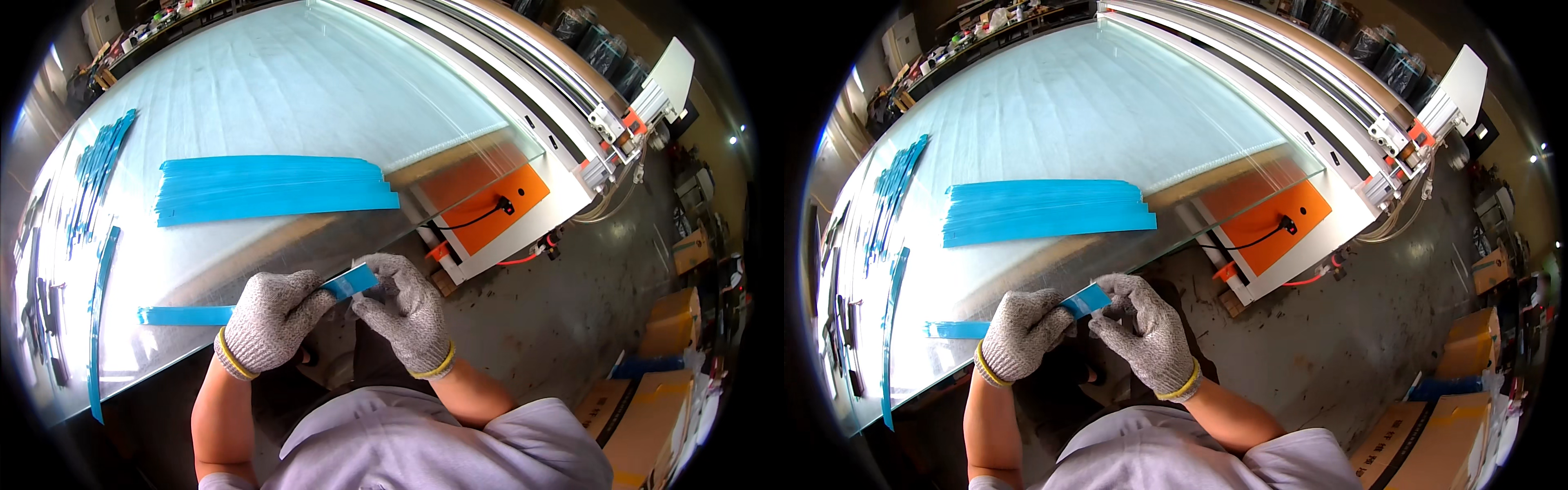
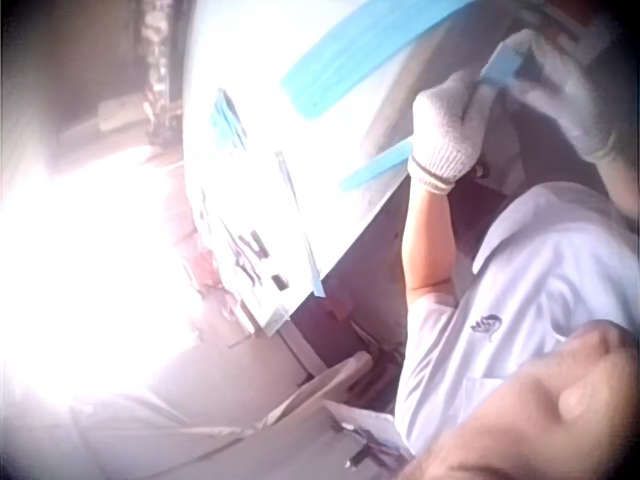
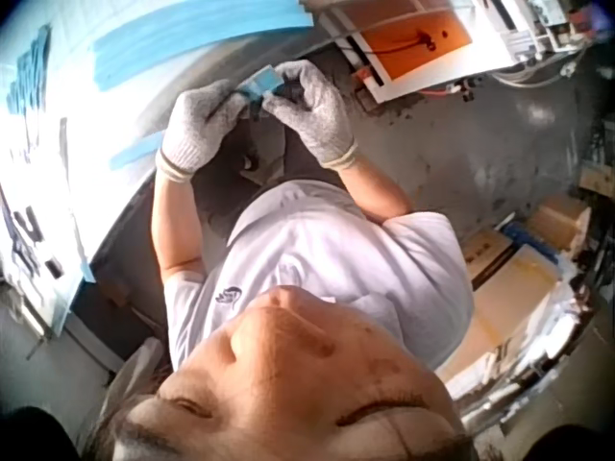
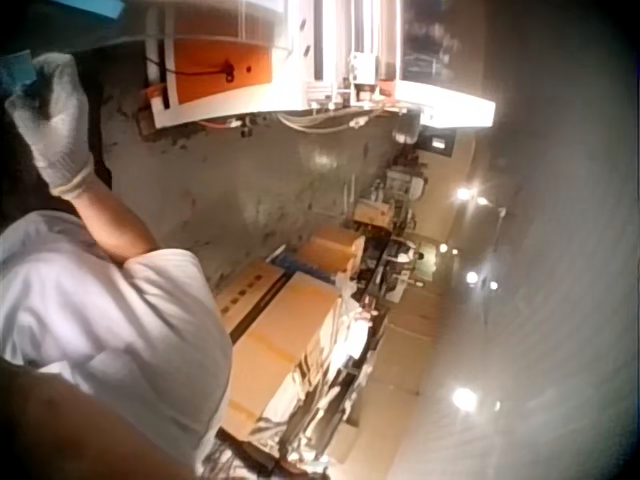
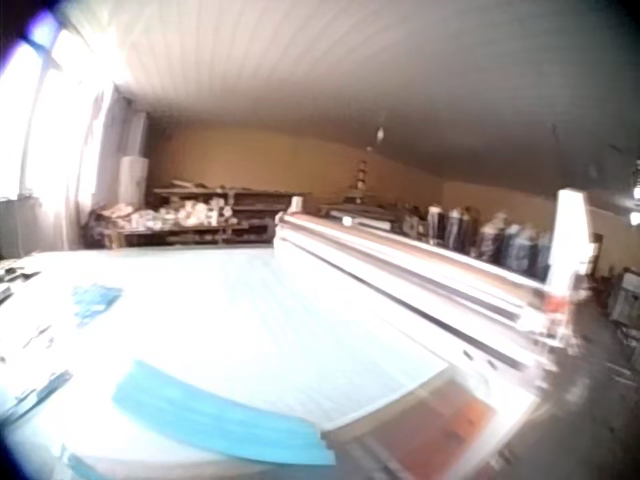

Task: The person applies white tape to the edges of long, blue plastic strips. They pick up a strip, align the tape along the edge, and smooth it down with their gloved fingers. The person repeats this process for multiple strips, stacking the finished pieces on a glass table.

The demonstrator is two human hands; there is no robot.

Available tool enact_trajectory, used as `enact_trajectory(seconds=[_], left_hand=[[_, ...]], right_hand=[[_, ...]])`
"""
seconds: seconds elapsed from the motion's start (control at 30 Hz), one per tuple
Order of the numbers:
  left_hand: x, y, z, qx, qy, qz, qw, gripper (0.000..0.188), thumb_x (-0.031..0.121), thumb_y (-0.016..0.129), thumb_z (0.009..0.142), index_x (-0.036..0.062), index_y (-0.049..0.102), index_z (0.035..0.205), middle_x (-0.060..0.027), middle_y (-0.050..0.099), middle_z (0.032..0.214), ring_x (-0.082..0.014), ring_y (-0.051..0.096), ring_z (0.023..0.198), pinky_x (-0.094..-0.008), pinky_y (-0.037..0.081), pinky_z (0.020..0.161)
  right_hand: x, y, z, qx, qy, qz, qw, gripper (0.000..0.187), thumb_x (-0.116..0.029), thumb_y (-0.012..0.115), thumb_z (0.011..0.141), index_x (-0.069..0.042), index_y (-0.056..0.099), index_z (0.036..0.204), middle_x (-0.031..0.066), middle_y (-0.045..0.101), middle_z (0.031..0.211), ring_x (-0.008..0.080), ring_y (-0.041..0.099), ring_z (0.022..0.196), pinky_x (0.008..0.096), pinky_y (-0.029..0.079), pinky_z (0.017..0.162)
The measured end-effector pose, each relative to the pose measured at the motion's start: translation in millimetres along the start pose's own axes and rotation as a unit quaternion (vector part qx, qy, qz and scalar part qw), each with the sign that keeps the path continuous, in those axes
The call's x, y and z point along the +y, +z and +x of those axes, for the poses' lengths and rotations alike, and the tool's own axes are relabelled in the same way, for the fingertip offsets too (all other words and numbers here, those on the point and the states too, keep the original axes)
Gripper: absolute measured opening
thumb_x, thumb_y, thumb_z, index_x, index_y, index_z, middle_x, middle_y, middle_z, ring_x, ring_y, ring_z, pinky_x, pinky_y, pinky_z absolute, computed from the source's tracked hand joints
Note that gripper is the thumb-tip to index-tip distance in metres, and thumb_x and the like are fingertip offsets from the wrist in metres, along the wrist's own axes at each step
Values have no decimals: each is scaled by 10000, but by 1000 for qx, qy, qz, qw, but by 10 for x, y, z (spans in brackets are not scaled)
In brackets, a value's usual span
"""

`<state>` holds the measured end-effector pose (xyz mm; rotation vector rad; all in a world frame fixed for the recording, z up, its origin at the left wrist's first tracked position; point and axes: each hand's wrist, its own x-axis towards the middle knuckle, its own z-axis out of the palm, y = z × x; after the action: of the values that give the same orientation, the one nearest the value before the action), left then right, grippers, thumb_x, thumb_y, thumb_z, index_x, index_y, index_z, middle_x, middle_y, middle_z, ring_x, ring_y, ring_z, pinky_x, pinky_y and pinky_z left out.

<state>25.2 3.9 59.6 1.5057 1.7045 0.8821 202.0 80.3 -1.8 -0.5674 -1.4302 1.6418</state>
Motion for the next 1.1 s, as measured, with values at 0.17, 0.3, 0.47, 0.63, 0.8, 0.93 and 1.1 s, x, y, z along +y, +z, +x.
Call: enact_trajectory(seconds=[0.17,0.3,0.47,0.63,0.8,0.93,1.1], left_hand=[[-128,50,26,68,105,70,990,148,132,686,918,-14,668,913,-215,647,779,-423,646,725,-449,522,646],[-21,83,83,131,144,167,967,155,160,713,887,16,673,927,-197,659,813,-420,646,762,-475,517,669],[-20,173,85,182,156,159,958,110,132,737,831,41,680,855,-181,646,749,-408,629,697,-482,494,633],[-66,195,35,261,235,171,920,106,105,764,786,48,680,815,-160,641,705,-400,617,651,-463,479,601],[244,29,-239,258,311,158,901,120,106,754,737,66,642,751,-113,592,650,-359,586,588,-442,462,574],[3,63,-11,198,173,177,948,209,180,733,863,70,597,747,-147,601,670,-395,599,634,-479,466,592],[-71,168,67,163,180,233,942,197,232,728,871,75,628,807,-141,652,731,-386,628,681,-481,500,639]], right_hand=[[90,23,34,21,-21,-71,997,145,15,718,899,-34,679,1030,24,658,948,88,637,838,270,521,643],[149,142,114,47,-160,-202,965,212,37,732,829,-44,675,1017,108,665,959,248,674,800,319,528,627],[-30,191,142,38,-202,-294,933,287,-24,753,733,-43,641,996,139,632,907,369,636,824,425,524,730],[-172,219,292,19,-280,-363,889,250,-43,737,708,-75,616,924,110,616,834,340,615,815,459,478,751],[103,-517,794,216,-200,-360,885,41,22,620,871,-11,597,875,132,604,762,269,584,642,379,495,623],[-25,-156,590,2,-290,-124,949,376,-10,812,833,-31,622,1157,96,663,1037,153,669,897,295,568,752],[-68,-89,366,-95,-197,-99,971,443,142,725,827,-11,561,1208,167,626,1228,149,660,940,283,542,850]])
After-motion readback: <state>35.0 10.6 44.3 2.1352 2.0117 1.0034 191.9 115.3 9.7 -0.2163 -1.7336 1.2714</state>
